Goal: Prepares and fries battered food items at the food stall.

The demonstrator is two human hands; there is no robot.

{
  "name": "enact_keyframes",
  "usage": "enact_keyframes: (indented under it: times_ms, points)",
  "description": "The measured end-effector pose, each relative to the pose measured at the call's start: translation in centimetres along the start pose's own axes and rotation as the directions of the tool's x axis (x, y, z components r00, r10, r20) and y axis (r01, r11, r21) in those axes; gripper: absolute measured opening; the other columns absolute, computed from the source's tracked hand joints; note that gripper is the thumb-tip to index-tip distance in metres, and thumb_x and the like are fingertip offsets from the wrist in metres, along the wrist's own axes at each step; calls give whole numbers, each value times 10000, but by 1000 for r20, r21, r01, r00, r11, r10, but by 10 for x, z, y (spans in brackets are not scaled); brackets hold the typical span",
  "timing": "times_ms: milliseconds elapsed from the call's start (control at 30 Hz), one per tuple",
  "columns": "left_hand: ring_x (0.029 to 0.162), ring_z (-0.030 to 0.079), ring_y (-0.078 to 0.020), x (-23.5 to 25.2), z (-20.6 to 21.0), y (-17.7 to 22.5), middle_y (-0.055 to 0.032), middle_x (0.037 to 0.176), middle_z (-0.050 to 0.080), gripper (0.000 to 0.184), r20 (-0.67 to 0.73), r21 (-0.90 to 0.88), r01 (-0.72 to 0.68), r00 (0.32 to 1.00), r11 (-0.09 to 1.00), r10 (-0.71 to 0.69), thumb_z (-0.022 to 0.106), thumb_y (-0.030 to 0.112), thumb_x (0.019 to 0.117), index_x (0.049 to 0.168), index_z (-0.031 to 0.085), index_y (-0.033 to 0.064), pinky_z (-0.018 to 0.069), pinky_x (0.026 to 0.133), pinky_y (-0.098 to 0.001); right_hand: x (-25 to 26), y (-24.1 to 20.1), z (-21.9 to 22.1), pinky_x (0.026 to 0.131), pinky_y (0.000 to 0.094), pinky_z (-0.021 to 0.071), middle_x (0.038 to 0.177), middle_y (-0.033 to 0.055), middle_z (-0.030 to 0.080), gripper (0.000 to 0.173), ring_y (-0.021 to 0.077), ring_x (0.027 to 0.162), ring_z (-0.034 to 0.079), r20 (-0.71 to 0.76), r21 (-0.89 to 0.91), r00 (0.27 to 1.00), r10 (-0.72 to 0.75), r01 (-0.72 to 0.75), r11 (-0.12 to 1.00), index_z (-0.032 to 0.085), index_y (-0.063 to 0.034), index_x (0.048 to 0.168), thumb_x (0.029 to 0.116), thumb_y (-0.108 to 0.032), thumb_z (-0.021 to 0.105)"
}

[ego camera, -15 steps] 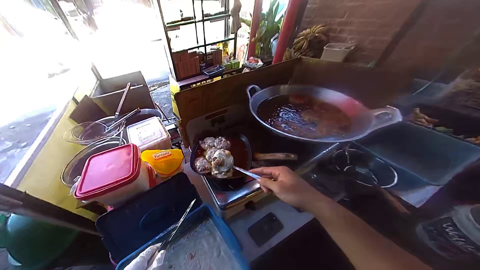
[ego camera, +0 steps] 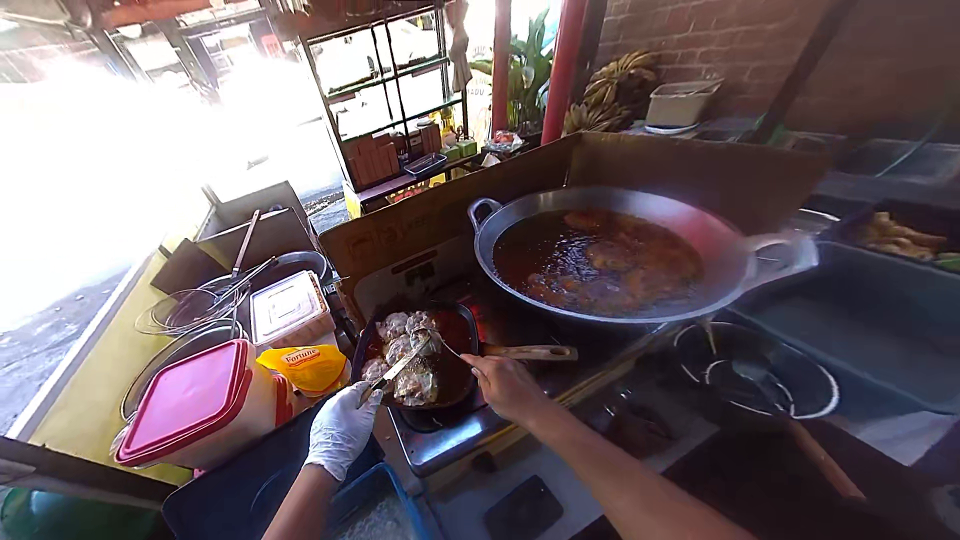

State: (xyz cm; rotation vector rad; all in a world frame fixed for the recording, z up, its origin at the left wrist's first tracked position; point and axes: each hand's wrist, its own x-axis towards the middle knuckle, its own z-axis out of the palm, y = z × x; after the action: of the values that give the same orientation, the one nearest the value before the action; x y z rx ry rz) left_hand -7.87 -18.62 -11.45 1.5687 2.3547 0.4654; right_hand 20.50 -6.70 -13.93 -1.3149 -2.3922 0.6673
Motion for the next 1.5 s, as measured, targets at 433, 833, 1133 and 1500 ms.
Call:
enact_keyframes:
  times_ms: [433,833,1133,1500]
  points:
    - [992,724,-252,30,5,20,-70,1111,735,419,-196,346,-81,968,935,156,501,492,1042,1370,667,292,583,863,-505,14,14,-13,997,482,546,1193,76,723,415,244,1123,689,74,-5,997,-6,7,1000,581,-280,1480,1097,-247,423]
    - [893,740,-289,31,3,31,-108,1062,731,388,-151,554,-117,959,824,238,498,410,1052,1334,676,212,604,750,-478,15,11,-4,995,452,544,1166,67,732,412,231,1114,689,16,-13,1000,15,-15,1000,599,-259,1467,1093,-231,429]
    - [918,736,-293,30,4,34,-108,1100,724,410,-83,565,-131,973,815,215,470,437,1063,1361,660,230,599,774,-486,7,5,-10,965,451,557,1147,72,727,421,236,1088,694,20,-48,1000,2,-1,999,591,-272,1473,1086,-213,435]
    - [988,727,-271,20,2,34,-76,1113,734,445,-72,485,-111,984,867,166,425,501,1066,1385,644,282,586,836,-496,-1,7,-14,940,454,570,1125,59,736,408,218,1049,706,-4,-23,1000,-15,15,1000,612,-278,1454,1089,-235,433]
